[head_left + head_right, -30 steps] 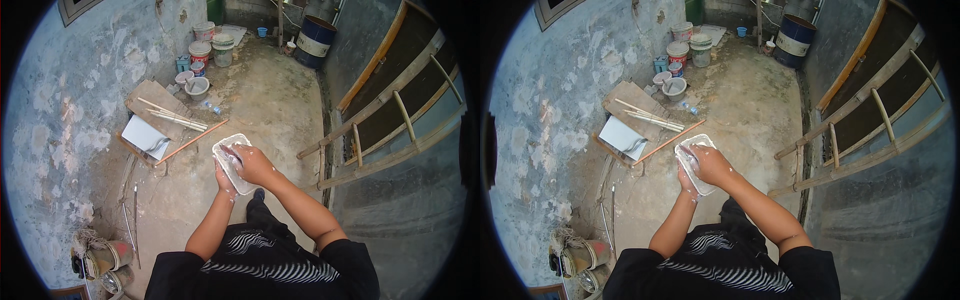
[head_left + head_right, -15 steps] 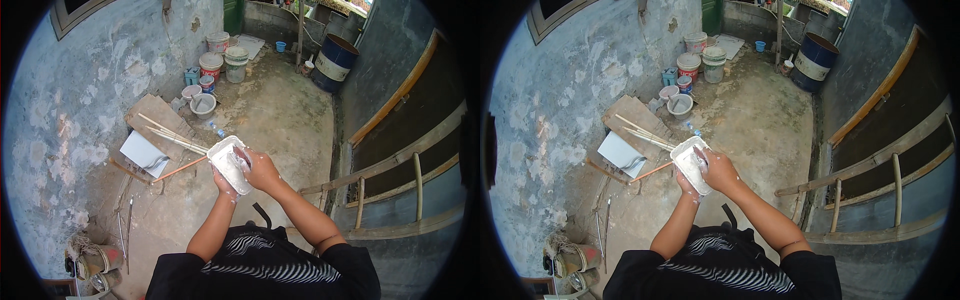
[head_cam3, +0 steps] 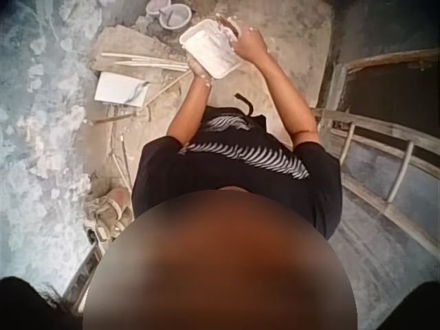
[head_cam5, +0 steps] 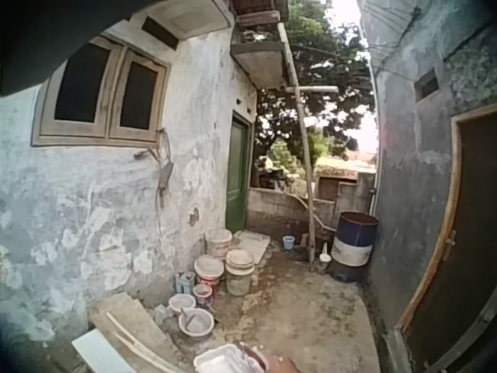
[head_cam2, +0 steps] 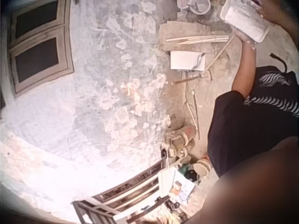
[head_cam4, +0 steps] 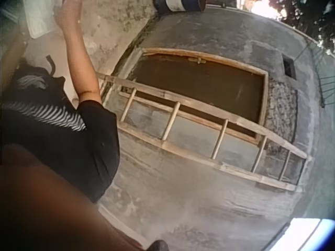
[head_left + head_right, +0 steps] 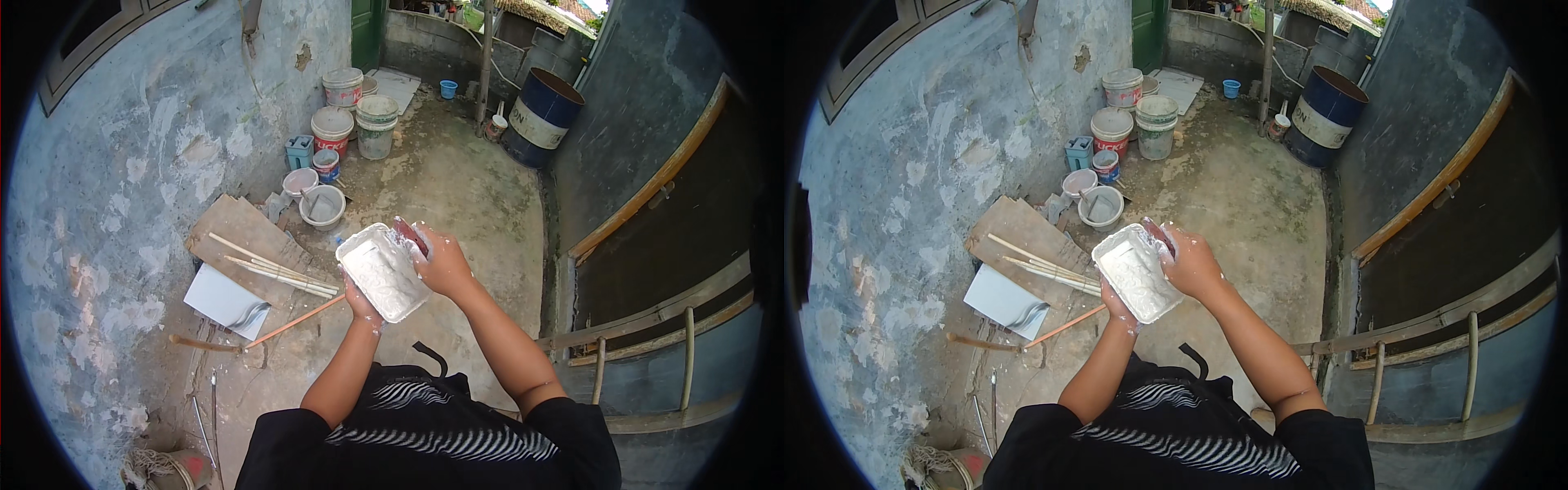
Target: The recorder uses a spatula to apply a putty-like substance to cracks and holes in a masonry wall.
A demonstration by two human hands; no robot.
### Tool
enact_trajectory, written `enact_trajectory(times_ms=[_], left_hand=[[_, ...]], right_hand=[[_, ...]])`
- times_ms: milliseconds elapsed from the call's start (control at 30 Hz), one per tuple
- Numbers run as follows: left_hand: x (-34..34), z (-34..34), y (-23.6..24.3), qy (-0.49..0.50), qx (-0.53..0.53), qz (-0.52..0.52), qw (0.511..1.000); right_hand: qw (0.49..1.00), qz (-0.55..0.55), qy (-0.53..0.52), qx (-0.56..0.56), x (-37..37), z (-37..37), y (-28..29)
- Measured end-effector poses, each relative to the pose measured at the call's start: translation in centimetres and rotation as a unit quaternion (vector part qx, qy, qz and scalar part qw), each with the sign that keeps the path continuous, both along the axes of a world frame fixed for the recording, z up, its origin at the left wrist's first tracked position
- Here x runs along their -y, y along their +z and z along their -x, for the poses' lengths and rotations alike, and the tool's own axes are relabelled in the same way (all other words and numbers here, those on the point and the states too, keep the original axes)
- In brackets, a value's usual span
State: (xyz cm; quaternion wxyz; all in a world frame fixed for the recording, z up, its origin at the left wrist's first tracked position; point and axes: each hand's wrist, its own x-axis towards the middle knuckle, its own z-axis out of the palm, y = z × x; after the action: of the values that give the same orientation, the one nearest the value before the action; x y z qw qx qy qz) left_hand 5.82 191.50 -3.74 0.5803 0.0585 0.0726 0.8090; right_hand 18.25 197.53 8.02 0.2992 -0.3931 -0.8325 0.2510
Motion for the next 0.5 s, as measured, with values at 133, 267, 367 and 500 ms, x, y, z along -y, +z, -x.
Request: enact_trajectory(times_ms=[133, 267, 367, 500], left_hand=[[-5.2, 3.6, 1.4, 0.015, -0.037, 0.032, 0.999], [-9.0, 5.0, 2.7, 0.007, -0.034, 0.09, 0.995], [-12.2, 6.6, 0.6, 0.006, -0.022, 0.097, 0.995], [-16.1, 8.0, -1.0, 0.003, -0.018, 0.056, 0.998]], right_hand=[[0.996, -0.029, 0.001, 0.081, -3.3, 4.0, 0.0], [0.997, -0.052, -0.02, 0.047, -6.5, 7.5, -2.0], [0.998, -0.039, 0.001, 0.043, -9.2, 9.4, -2.0], [1.0, 0.021, 0.006, 0.019, -14.5, 9.8, -0.5]])
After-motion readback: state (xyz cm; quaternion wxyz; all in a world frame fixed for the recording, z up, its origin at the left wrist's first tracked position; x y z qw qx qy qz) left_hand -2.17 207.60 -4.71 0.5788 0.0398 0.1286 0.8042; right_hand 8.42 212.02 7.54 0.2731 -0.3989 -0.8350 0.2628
